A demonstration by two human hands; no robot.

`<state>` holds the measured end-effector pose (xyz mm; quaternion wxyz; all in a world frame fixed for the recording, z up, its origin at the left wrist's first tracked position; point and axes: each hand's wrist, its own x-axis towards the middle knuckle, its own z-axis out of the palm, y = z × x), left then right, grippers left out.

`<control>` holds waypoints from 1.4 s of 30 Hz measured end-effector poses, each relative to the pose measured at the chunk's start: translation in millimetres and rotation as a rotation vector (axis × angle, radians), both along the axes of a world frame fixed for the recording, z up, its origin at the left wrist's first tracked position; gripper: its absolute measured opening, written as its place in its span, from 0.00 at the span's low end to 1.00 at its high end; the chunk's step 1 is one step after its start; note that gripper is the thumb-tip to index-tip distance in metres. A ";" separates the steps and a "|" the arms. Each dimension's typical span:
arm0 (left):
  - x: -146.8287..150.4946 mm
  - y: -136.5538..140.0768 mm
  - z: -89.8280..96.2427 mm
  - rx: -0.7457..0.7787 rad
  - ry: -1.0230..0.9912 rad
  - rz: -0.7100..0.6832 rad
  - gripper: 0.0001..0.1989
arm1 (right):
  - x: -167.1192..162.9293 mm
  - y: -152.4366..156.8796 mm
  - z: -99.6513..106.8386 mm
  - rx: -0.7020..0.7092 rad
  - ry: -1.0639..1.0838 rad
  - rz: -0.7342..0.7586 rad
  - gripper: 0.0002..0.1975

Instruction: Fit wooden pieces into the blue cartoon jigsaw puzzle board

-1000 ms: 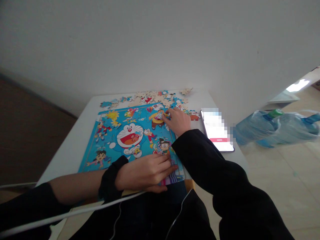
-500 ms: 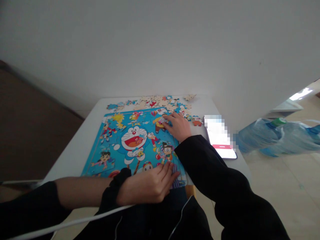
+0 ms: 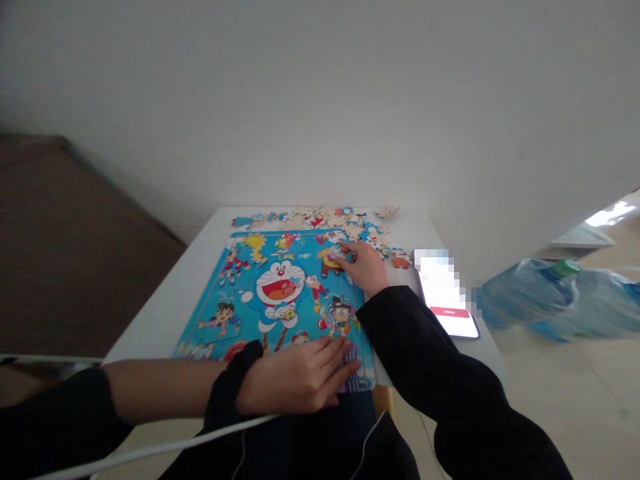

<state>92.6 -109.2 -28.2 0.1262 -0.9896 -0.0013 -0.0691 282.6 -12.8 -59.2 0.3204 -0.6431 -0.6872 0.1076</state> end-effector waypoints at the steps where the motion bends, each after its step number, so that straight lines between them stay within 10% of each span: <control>1: -1.8 3.1 0.0 -0.049 -0.015 -0.010 0.24 | -0.6 -0.1 0.4 -0.001 0.025 -0.008 0.18; 10: -32.4 59.1 17.3 -0.344 -0.277 0.257 0.19 | -13.5 -8.2 10.4 -0.007 0.297 0.115 0.12; 15: -44.3 84.9 14.1 -0.847 -0.519 0.677 0.22 | -19.6 -14.8 12.0 -0.134 0.517 0.372 0.12; 20: -39.9 86.3 -1.5 -1.358 -0.542 0.695 0.23 | -30.7 -27.1 14.4 -0.244 0.541 0.547 0.12; 42: -37.4 85.5 -8.5 -1.429 -0.661 0.761 0.13 | -39.2 -33.5 14.5 -0.078 0.379 0.417 0.10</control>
